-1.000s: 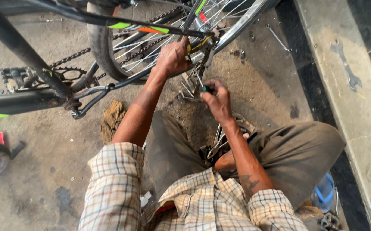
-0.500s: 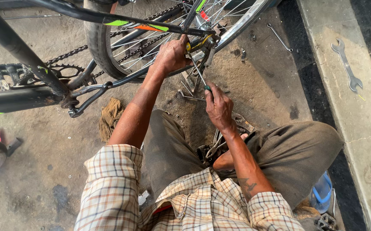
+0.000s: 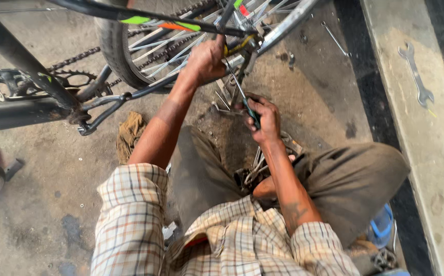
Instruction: The person is repairing a bicycle by adjusting the rear wheel area. They use a screwdriver to loosen a bolt, then a hammer to tap a small metal part on the ground. After retrieving a bolt from a container, they reattach and tighten the part on the bicycle frame.
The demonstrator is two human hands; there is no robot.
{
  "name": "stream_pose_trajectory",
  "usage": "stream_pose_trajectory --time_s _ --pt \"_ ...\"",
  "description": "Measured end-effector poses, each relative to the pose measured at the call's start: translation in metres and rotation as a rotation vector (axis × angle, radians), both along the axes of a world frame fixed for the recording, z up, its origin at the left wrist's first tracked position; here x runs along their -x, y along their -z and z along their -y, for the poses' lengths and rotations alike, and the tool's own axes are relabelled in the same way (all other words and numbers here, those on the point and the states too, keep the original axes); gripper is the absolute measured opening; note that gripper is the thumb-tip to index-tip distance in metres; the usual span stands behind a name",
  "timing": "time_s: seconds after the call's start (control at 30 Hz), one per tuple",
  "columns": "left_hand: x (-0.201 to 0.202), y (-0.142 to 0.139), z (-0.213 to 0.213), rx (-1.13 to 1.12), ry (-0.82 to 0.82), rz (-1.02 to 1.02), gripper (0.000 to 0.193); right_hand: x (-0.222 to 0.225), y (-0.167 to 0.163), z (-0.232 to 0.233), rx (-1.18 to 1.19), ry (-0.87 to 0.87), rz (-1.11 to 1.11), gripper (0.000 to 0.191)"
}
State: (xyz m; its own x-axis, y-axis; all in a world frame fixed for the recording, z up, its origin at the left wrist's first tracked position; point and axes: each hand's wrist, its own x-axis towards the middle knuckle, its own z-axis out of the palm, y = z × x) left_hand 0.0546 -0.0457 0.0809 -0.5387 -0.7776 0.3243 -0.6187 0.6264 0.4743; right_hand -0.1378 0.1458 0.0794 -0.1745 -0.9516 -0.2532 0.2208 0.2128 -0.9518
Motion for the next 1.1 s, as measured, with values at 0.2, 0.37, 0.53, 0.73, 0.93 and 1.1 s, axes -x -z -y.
stream_pose_trajectory --time_s 0.2,0.37,0.53,0.73,0.93,1.1 --pt "0.009 -0.009 0.002 -0.171 -0.163 -0.239 0.047 0.011 0.019 0.013 0.619 -0.073 -1.110 0.021" --pt "0.019 -0.006 -0.003 0.077 -0.244 -0.312 0.064 0.018 0.025 0.013 0.588 -0.115 -1.256 0.017" --pt "0.011 0.007 0.014 -0.092 -0.122 -0.315 0.065 0.008 0.014 0.004 0.187 -0.022 -0.021 0.027" --pt "0.011 0.029 0.030 0.082 -0.073 -0.358 0.051 -0.002 0.004 0.006 0.425 -0.149 -1.183 0.020" --pt "0.013 0.030 0.031 -0.207 -0.117 -0.361 0.037 0.007 -0.007 0.011 0.068 -0.045 0.025 0.019" --pt "0.013 0.018 0.030 -0.038 -0.098 -0.370 0.028 0.006 -0.016 0.016 0.167 -0.226 -1.059 0.027"
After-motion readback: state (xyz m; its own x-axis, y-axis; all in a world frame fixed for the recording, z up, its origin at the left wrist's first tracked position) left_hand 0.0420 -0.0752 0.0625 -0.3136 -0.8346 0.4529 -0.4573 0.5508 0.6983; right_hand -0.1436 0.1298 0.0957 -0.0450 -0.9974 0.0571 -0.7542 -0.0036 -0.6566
